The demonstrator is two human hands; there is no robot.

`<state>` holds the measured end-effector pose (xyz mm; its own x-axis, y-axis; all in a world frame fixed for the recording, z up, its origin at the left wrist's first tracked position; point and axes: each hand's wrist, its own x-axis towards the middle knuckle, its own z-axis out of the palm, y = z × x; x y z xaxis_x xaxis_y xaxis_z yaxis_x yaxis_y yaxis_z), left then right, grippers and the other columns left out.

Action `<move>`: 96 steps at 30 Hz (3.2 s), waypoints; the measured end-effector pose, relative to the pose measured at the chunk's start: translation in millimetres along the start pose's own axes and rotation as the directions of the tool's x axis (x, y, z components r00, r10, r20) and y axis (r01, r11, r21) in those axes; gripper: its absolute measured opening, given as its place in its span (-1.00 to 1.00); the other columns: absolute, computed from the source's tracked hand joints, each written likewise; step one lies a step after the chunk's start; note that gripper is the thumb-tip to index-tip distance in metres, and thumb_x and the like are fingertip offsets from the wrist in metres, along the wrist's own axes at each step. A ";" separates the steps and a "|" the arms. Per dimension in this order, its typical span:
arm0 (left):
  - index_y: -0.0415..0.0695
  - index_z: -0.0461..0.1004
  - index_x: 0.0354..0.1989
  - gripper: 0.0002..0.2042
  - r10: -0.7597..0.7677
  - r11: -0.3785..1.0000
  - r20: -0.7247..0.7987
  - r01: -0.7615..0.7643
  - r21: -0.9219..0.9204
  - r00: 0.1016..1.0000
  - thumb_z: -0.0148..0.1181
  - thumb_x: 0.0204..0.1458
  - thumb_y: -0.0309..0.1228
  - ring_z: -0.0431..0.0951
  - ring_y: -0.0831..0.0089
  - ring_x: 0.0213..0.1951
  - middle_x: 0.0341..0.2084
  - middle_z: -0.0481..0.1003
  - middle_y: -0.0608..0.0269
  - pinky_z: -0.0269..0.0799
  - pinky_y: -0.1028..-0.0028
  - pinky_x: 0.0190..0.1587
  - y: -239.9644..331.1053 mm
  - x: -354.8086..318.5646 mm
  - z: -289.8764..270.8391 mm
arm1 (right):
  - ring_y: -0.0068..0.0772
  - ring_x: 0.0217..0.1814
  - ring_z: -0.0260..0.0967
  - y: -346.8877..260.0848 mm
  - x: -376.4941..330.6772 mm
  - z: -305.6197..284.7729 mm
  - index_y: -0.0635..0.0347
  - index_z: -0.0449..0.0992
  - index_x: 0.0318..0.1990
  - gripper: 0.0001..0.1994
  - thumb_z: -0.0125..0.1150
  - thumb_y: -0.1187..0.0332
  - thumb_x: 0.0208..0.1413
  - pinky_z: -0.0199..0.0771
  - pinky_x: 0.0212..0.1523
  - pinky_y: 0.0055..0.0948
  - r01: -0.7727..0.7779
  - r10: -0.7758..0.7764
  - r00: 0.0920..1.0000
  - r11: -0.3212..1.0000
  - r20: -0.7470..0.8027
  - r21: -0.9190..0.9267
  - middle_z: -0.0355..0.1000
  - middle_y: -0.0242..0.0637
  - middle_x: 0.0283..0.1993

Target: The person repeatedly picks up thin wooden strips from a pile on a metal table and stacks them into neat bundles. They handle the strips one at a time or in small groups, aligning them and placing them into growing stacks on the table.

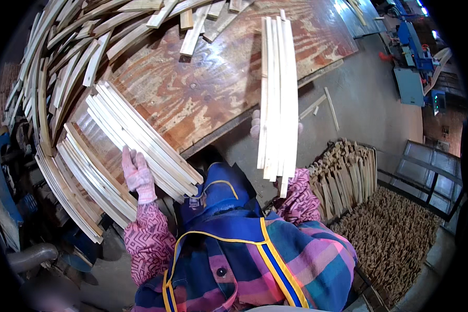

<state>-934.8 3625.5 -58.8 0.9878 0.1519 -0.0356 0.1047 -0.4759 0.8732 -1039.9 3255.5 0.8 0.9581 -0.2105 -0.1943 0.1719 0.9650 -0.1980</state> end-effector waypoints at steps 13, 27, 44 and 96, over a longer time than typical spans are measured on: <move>-0.13 0.29 0.29 -0.44 -0.105 0.977 -0.072 0.116 0.177 0.992 0.26 0.07 -0.43 0.42 0.21 0.13 0.13 0.38 0.03 0.29 0.30 0.22 -74.0 -27.3 -25.3 | 0.00 0.29 0.29 17.5 -50.4 -21.7 0.20 -0.01 0.45 0.04 0.39 0.52 -0.32 0.35 0.26 -0.28 -0.422 0.188 0.906 0.436 -0.378 -0.795 0.26 0.01 0.31; 0.03 0.10 0.40 -0.23 -0.259 0.925 0.139 0.204 0.321 0.956 0.27 0.02 -0.07 0.23 -0.01 0.31 0.32 0.18 -0.08 0.19 0.22 0.30 -66.3 -37.5 -10.5 | 0.04 0.13 0.38 180.4 68.3 5.2 0.15 0.22 0.20 -0.24 0.32 -0.13 -0.04 0.38 0.16 -0.17 -0.005 0.134 0.953 -0.889 -0.271 -0.457 0.35 0.04 0.14; -0.26 0.31 0.25 -0.49 0.073 0.990 0.205 -0.046 -0.131 0.976 0.21 0.13 -0.36 0.47 0.31 0.05 0.01 0.47 0.10 0.40 0.39 0.10 48.8 34.9 37.6 | -0.26 -0.43 0.50 58.4 242.8 -38.8 0.32 0.46 -0.08 -0.74 0.19 0.34 0.14 0.55 -0.54 -0.30 -0.148 -0.042 0.983 0.400 -0.179 -0.905 0.50 -0.15 -0.27; -0.26 0.50 -0.02 -0.68 -0.108 0.306 0.918 0.892 -0.334 0.381 0.22 0.04 -0.44 0.59 0.40 -0.43 -0.38 0.56 0.17 0.59 0.40 -0.39 93.2 -15.9 85.5 | -0.66 -0.47 0.28 43.4 14.2 -23.6 0.20 0.50 0.03 -0.59 0.08 0.04 0.28 0.28 -0.47 -0.59 -0.248 -0.125 0.915 0.576 -0.384 -0.779 0.37 -0.51 -0.45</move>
<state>-930.9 3504.7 -18.4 0.4713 -0.6864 -0.5539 0.8741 0.2794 0.3974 -1024.3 3290.6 -33.2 0.7669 -0.3734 -0.5220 -0.3174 0.4863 -0.8141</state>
